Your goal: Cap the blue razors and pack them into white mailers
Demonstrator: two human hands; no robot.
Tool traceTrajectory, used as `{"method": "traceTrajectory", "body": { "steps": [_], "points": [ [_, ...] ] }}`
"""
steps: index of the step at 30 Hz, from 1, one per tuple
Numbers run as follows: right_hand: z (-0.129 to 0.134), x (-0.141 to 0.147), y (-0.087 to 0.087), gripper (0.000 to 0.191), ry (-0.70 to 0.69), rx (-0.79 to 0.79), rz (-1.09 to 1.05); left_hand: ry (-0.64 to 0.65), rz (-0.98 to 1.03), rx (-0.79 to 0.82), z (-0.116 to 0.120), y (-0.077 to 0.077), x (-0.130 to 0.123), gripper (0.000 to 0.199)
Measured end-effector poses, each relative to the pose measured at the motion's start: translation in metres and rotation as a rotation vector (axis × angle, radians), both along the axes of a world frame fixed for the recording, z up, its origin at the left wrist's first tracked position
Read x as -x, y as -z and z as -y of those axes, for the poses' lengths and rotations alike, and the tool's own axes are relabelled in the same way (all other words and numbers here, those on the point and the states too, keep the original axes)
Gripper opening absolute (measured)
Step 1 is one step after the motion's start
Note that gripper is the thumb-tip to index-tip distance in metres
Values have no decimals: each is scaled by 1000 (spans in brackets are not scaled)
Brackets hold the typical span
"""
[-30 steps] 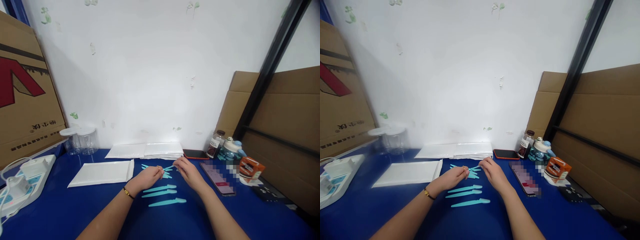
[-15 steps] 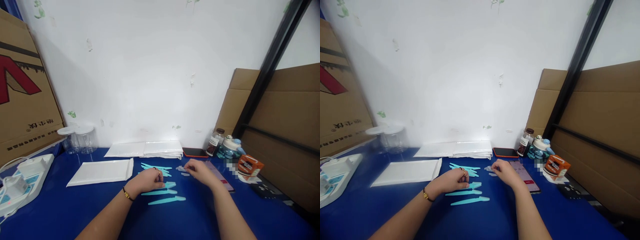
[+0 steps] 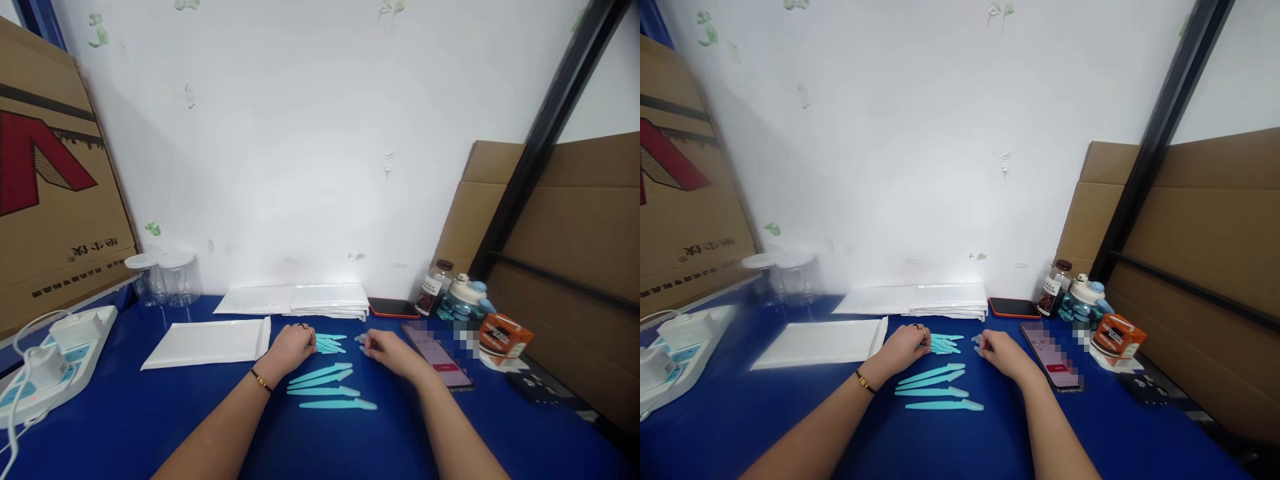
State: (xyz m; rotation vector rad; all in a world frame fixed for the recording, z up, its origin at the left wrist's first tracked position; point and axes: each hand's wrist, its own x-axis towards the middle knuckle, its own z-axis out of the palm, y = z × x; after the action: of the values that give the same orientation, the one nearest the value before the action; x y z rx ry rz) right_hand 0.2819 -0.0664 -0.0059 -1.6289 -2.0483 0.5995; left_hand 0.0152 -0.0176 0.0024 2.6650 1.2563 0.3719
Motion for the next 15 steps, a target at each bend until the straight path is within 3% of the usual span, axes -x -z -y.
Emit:
{"method": "traceTrajectory", "body": {
  "steps": [5,15],
  "points": [
    [7,21,-16,7,-83,-82,-218,31,112,52,4,-7,-4,8],
    [11,36,-18,8,-137,-79,-242,99,132,75,14,-10,-12,9]
  ]
}}
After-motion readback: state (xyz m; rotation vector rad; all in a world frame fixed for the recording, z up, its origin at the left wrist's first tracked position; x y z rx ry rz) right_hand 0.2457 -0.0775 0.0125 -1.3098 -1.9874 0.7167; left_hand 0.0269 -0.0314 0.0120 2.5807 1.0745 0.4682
